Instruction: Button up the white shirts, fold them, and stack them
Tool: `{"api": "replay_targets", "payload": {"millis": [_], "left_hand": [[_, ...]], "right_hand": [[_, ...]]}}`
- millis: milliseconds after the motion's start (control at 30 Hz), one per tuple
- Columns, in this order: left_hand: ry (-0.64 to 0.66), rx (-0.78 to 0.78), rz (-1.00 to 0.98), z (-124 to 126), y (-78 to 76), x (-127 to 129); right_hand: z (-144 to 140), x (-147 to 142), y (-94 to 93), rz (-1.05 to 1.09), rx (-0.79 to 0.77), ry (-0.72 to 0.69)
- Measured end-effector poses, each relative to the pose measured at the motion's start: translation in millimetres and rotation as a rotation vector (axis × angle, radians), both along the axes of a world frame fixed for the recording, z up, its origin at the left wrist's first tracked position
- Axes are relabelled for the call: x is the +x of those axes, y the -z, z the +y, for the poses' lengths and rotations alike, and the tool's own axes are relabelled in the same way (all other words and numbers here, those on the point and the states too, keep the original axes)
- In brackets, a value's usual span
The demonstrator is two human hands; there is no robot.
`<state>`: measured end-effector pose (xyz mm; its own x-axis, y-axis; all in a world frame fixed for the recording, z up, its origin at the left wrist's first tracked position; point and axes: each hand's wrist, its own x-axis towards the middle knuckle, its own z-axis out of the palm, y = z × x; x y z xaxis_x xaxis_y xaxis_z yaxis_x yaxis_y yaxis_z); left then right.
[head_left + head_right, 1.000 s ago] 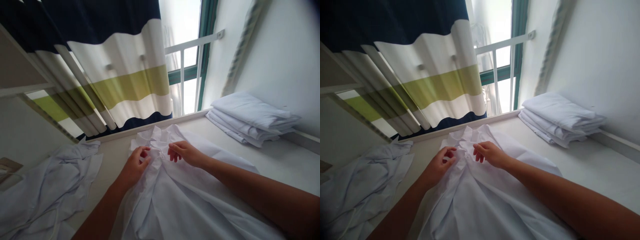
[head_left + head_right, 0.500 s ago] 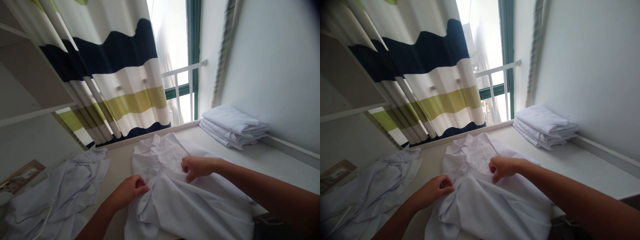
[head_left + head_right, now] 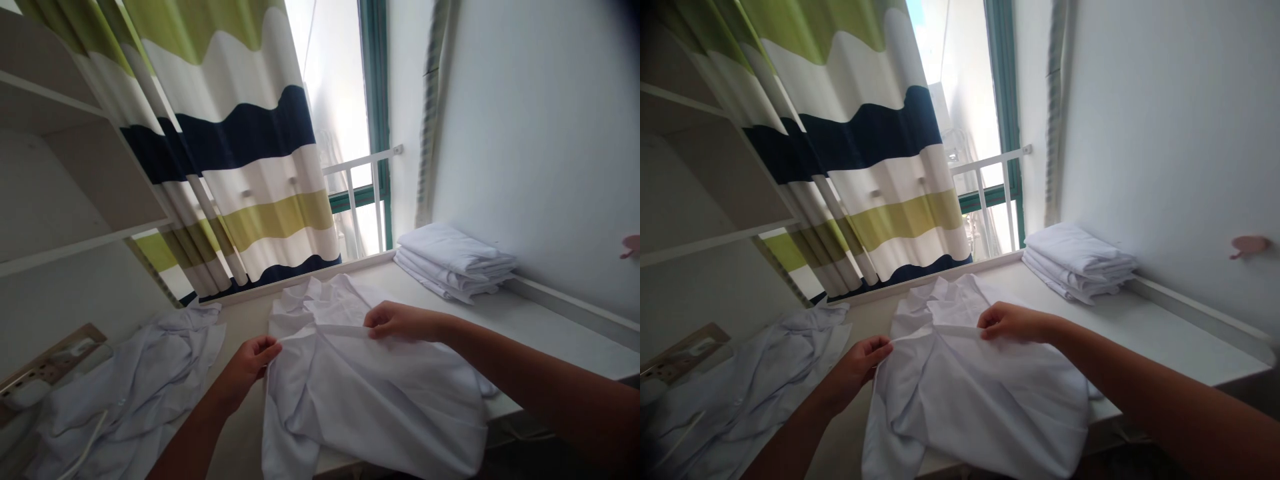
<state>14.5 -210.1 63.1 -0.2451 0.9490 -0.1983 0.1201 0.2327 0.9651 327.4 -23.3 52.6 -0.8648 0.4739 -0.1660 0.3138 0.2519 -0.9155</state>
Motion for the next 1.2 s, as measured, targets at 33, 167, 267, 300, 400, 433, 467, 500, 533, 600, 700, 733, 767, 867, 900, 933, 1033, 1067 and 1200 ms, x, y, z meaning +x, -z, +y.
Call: {"api": "replay_targets", "payload": {"millis": [33, 167, 267, 300, 400, 433, 467, 500, 533, 600, 700, 733, 767, 867, 900, 933, 1033, 1067, 1200], "left_hand": [[-0.039, 0.052, -0.085, 4.2, -5.3, 6.5], [-0.17, 0.233, -0.292, 37.1, -21.1, 42.2], [-0.188, 0.285, -0.354, 64.4, -17.8, 66.2], [-0.175, 0.284, -0.356, 71.4, -13.5, 71.9], [-0.111, 0.26, -0.313, 85.8, 5.2, 81.3], [-0.096, 0.256, -0.297, 89.0, 12.7, 82.3], [-0.089, 0.257, -0.287, 91.8, 20.5, 82.5], [-0.091, 0.261, -0.28, 94.5, 28.7, 82.2], [-0.093, 0.263, -0.274, 96.9, 37.0, 81.7], [-0.084, 0.255, -0.254, 101.1, 53.1, 80.5], [-0.049, 0.231, -0.214, 103.8, 70.0, 80.2], [-0.048, 0.227, -0.209, 103.7, 72.9, 80.4], [-0.06, 0.227, -0.206, 103.4, 74.4, 80.7], [-0.13, 0.229, -0.195, 102.1, 74.4, 81.5], [-0.148, 0.228, -0.19, 102.1, 74.0, 81.8], [-0.157, 0.226, -0.185, 102.3, 73.7, 82.1], [-0.143, 0.206, -0.154, 103.8, 74.5, 83.9], [-0.137, 0.195, -0.141, 104.2, 75.1, 84.6], [-0.096, 0.161, -0.123, 102.7, 77.0, 86.2]], "right_hand": [[-3.5, -4.6, -6.2, 0.058, -0.068, 0.038], [-18.0, -37.3, -31.4, 0.312, -0.298, 0.221], [-24.1, -64.2, -31.7, 0.493, -0.298, 0.333], [-24.2, -71.3, -26.7, 0.533, -0.272, 0.368], [-19.2, -85.7, -1.0, 0.566, -0.13, 0.439], [-16.6, -88.6, 9.4, 0.564, -0.082, 0.459], [-14.2, -90.8, 19.9, 0.562, -0.048, 0.475], [-12.2, -92.6, 30.0, 0.561, -0.036, 0.486], [-11.0, -94.0, 39.4, 0.561, -0.045, 0.498], [-10.7, -96.0, 54.9, 0.571, -0.087, 0.511], [-13.0, -95.9, 67.3, 0.598, -0.136, 0.499], [-13.6, -95.1, 68.7, 0.608, -0.147, 0.491], [-13.9, -93.9, 69.3, 0.616, -0.157, 0.484], [-13.6, -89.4, 68.9, 0.621, -0.182, 0.486], [-13.6, -88.0, 68.9, 0.615, -0.194, 0.487], [-13.9, -86.8, 69.2, 0.608, -0.207, 0.487], [-15.8, -84.8, 70.6, 0.579, -0.234, 0.471], [-16.7, -84.6, 70.9, 0.565, -0.231, 0.465], [-18.6, -84.5, 71.3, 0.492, -0.168, 0.473]]}}
